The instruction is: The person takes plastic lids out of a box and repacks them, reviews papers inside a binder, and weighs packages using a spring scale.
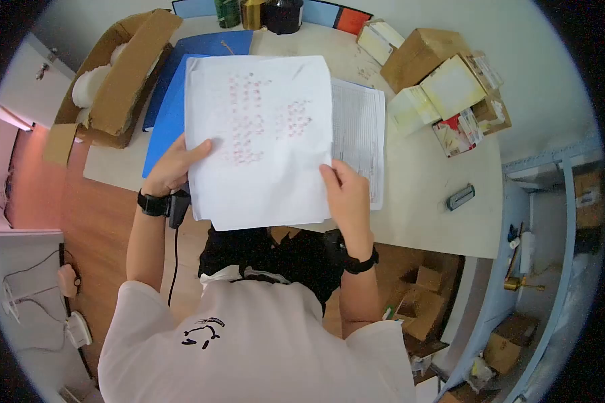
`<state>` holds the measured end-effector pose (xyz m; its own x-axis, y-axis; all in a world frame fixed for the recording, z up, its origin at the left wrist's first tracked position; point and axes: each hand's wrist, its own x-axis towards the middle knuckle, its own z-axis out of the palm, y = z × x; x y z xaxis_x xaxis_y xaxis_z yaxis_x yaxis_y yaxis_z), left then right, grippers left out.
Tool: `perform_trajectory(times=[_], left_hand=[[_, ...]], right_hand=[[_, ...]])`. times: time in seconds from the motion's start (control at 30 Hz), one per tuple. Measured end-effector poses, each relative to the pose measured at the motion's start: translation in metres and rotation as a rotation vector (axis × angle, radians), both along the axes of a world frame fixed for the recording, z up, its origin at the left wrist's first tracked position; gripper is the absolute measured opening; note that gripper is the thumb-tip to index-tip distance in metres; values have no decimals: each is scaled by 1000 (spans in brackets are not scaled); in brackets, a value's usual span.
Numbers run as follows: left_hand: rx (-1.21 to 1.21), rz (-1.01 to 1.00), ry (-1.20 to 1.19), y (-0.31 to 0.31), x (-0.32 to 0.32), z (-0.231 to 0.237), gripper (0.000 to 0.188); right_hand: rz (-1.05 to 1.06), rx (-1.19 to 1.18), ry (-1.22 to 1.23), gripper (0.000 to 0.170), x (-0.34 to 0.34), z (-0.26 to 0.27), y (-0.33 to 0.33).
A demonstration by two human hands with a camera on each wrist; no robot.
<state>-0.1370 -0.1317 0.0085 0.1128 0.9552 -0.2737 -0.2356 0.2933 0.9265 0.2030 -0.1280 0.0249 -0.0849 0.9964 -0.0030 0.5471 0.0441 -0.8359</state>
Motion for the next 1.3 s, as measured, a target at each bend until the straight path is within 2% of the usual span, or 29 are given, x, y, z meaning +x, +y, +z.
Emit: perform_trajectory(times=[0.03,0.1,0.17,0.23,0.3,0.4,0.47,0.53,0.7,0.77,0.8,0.9,0.97,1.03,1.07,1.13,1.17,1.23,1.27,1.3], left_hand=[[-36,5,37,3,-2,-8,71],[-55,23,-13,1,3,-7,66],[-52,27,-145,3,2,-14,65],[-61,37,-159,1,0,-13,64],[-75,47,-168,-5,-9,-13,63],[-118,115,-367,-14,-22,-6,64],[-160,115,-415,-17,-37,-11,63],[-211,128,-491,-20,-44,-16,62],[-140,164,-515,-24,-33,-4,57],[-108,153,-549,-23,-31,0,59],[-98,115,-558,-19,-30,3,61],[-75,21,-534,-11,-19,27,64],[-60,-44,-494,-4,-6,39,65],[12,-74,-425,-1,9,44,71],[15,-45,-388,0,17,46,77],[40,-70,-389,8,29,45,78],[54,-75,-403,11,31,43,78],[64,-65,-370,15,29,36,75],[6,-45,-321,17,27,33,72],[-54,-26,-272,19,26,29,68]], right_hand=[[8,7,-9,24,7,-4,4],[-64,-24,123,24,26,-18,12],[-89,5,104,24,50,-22,17],[-241,40,141,26,76,-22,22],[-249,23,101,28,99,-14,26],[-243,-14,113,30,113,-17,33],[-171,-37,-7,34,114,-24,39],[-196,-8,-52,36,106,-28,42],[-238,43,-175,41,86,-26,42],[-232,265,-504,47,87,-30,40],[-237,268,-500,47,86,-28,39],[-184,337,-444,47,71,-5,33],[73,-153,33,46,43,18,27],[331,-295,323,47,22,20,20],[318,-278,334,47,10,17,17],[297,-351,574,46,-7,13,15],[297,-342,581,46,-7,13,16],[88,-150,575,42,-5,14,18],[72,-119,523,33,6,4,25],[71,-118,528,33,16,-3,30]])
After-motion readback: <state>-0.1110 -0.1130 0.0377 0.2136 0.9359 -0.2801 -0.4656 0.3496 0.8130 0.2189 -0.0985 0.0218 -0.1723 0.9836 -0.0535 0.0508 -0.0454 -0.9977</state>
